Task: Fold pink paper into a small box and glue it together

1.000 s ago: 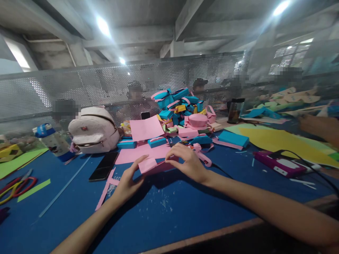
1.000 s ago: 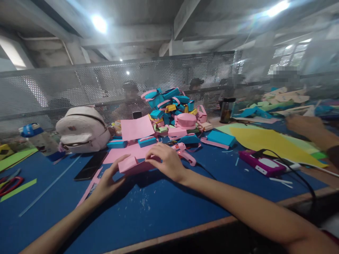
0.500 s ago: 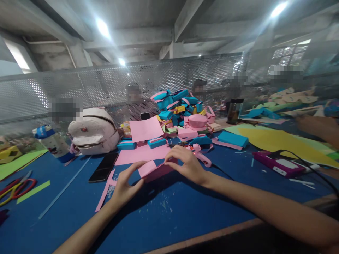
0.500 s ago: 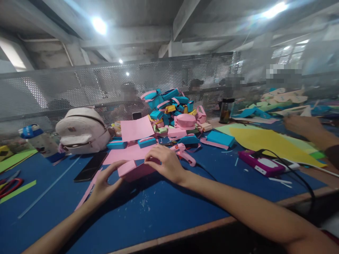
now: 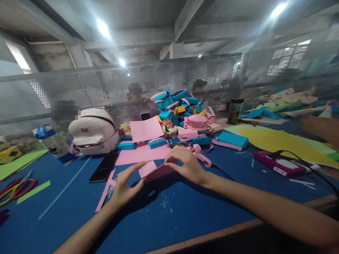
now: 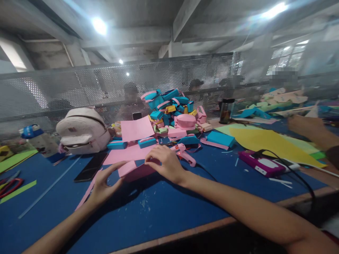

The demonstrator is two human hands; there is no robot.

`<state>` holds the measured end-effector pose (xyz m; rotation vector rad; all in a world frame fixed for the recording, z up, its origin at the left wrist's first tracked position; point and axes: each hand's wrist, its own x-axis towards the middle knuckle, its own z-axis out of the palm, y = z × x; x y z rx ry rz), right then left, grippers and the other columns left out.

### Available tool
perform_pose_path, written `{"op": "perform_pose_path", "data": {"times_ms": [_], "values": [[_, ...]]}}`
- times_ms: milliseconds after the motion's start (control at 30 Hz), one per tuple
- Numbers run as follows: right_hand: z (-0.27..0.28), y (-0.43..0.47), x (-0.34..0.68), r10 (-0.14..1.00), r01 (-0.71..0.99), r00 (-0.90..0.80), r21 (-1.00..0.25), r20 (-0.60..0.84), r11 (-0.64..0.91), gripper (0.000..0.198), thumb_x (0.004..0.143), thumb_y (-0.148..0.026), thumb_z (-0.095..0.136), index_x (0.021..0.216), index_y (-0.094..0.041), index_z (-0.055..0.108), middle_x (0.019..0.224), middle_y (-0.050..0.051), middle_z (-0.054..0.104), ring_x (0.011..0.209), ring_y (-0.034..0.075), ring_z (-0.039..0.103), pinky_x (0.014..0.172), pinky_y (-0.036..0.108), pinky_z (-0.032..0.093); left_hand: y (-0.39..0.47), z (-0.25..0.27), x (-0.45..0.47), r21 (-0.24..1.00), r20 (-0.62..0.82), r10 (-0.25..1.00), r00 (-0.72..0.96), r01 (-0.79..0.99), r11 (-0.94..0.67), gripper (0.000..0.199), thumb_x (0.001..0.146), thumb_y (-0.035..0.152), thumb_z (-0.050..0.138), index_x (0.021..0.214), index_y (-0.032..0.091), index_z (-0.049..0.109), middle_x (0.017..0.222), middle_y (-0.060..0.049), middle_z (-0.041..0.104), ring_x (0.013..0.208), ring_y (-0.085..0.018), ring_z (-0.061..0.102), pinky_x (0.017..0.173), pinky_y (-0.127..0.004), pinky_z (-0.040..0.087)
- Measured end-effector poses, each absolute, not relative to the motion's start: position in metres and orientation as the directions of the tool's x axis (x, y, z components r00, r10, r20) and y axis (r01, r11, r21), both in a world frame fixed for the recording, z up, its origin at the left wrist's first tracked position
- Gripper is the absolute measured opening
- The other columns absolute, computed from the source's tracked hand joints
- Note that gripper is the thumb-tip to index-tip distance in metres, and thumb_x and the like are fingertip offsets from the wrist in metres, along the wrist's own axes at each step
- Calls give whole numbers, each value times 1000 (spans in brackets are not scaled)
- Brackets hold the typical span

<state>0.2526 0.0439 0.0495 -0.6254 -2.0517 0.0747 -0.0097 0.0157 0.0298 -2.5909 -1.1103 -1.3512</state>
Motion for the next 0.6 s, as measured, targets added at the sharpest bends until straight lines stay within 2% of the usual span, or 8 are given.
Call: {"op": "perform_pose_path", "data": {"times_ms": [600], "values": [[49, 45, 252, 455, 427, -427, -269, 782, 863, 8, 90, -25, 64, 82, -22, 63, 86, 2, 70, 86, 20, 59, 80, 34, 39, 15, 31, -8, 321, 721, 593, 357, 586, -743, 37, 83, 20, 59, 120, 20, 63, 115, -9, 72, 103, -23, 69, 91, -35, 56]]}}
